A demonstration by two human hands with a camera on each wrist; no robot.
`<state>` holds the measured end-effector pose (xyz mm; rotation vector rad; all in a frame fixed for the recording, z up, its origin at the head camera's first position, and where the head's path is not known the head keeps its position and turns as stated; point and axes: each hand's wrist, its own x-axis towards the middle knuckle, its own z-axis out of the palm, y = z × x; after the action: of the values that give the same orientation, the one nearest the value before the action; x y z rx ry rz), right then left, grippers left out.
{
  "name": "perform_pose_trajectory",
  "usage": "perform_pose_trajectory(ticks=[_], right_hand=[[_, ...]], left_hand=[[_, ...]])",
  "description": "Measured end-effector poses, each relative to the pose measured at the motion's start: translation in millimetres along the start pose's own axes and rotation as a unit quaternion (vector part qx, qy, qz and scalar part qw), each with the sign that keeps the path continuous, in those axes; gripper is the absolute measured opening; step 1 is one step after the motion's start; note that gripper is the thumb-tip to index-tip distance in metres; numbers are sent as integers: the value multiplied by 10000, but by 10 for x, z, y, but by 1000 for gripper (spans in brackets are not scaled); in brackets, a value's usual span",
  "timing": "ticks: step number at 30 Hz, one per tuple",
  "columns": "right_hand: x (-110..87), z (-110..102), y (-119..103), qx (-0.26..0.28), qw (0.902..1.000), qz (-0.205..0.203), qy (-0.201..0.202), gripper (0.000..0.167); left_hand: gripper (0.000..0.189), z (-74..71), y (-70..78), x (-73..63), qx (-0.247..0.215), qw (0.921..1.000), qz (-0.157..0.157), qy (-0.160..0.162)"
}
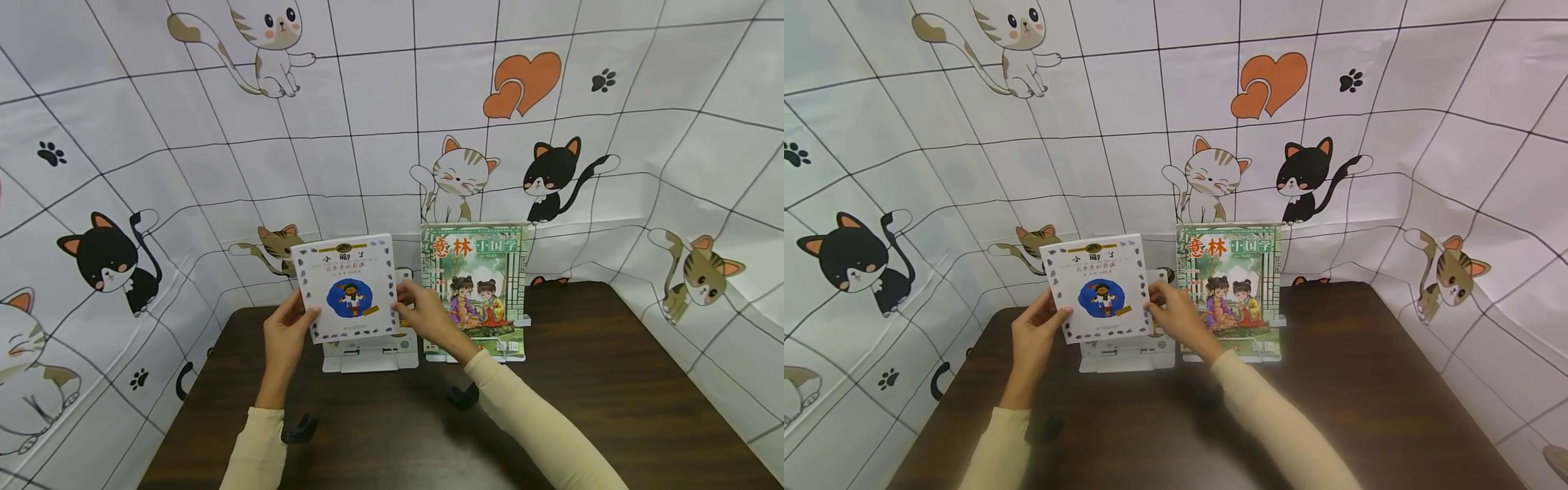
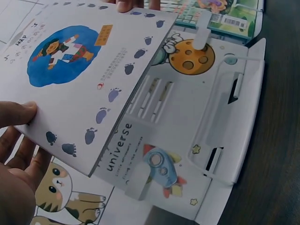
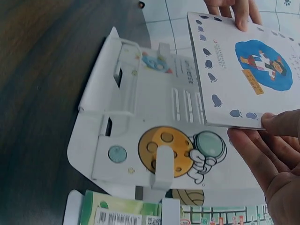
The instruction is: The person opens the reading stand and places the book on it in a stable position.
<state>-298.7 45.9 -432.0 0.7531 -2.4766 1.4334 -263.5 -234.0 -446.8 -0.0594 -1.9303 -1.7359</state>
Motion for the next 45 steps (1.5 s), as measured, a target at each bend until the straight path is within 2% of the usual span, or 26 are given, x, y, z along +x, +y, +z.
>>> perform_pose_trajectory(ticks=[4, 8, 13, 18, 23, 27, 33, 45], right_hand=[[50, -24, 39, -252, 9997, -30, 51, 29], [104, -25, 89, -461, 9987, 129, 165, 32], [170, -8, 146, -574, 9977, 250, 258, 26], [200, 32, 212, -810, 9959, 133, 375, 18], [183, 98, 289, -1220, 9909, -124, 557, 14], [129, 147, 335, -1311, 9884, -309, 696, 12], [43, 222, 357, -1379, 9875, -156, 750, 21], [-27, 321, 373, -1472, 9843, -139, 966, 27]], left_hand=[[53, 56, -24, 67, 11, 10000, 18, -1], [52, 124, -85, 152, -34, 10000, 64, -2], [51, 198, -170, 251, -125, 9999, 76, 62], [49, 232, -247, 294, -72, 9999, -23, 142], [48, 216, -340, 282, 156, 9996, -223, 84], [44, 193, -412, 240, 303, 9990, -342, -11], [43, 176, -467, 154, 640, 9967, -506, -33], [46, 169, -624, 74, 1350, 9907, -138, 77]])
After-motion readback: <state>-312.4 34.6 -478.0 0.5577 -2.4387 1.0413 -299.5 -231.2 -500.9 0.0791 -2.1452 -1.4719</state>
